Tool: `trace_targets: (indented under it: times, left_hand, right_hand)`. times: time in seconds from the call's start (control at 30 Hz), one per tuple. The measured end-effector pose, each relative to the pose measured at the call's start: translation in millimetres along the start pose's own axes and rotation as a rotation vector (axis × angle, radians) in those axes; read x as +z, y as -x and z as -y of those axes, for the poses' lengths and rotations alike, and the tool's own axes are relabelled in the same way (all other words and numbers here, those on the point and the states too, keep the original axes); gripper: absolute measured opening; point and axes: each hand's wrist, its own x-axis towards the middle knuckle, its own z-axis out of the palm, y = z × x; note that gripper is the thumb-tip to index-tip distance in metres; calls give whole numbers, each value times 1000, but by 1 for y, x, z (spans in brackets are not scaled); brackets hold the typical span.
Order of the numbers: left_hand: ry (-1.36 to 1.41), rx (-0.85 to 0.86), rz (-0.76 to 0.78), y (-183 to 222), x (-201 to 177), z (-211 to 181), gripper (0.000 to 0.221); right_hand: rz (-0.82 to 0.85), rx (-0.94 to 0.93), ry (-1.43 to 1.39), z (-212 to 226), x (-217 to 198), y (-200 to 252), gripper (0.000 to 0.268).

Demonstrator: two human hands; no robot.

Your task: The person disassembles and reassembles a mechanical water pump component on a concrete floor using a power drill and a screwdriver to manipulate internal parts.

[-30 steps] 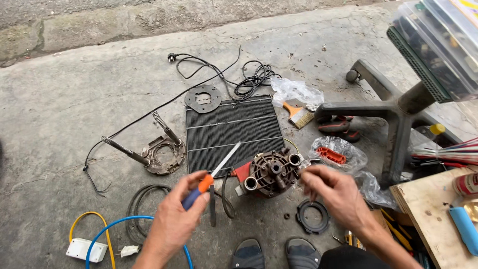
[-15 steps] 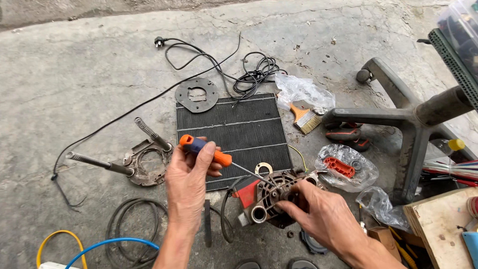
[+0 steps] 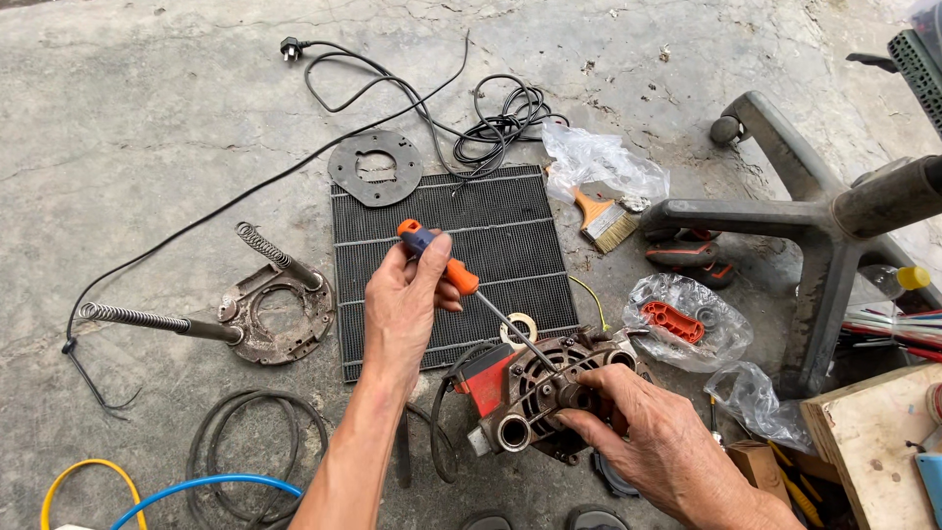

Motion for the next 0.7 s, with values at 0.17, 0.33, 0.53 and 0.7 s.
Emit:
trace_targets:
  times: [0.17, 0.33, 0.53, 0.7]
  left_hand:
    - [-30, -28, 121, -18, 8, 0, 51]
    - [-21, -10, 176, -24, 21, 3, 42]
    - [-157, -70, 177, -42, 33, 8, 74]
    - [-212, -105, 226, -45, 42, 3, 70]
  right_hand:
    - [9, 41, 7, 1, 0, 0, 36]
    - [-9, 32, -8, 2, -1, 0, 36]
    - [-104, -25, 162, 9, -2, 1, 41]
    - [16, -139, 207, 3, -6, 2, 31]
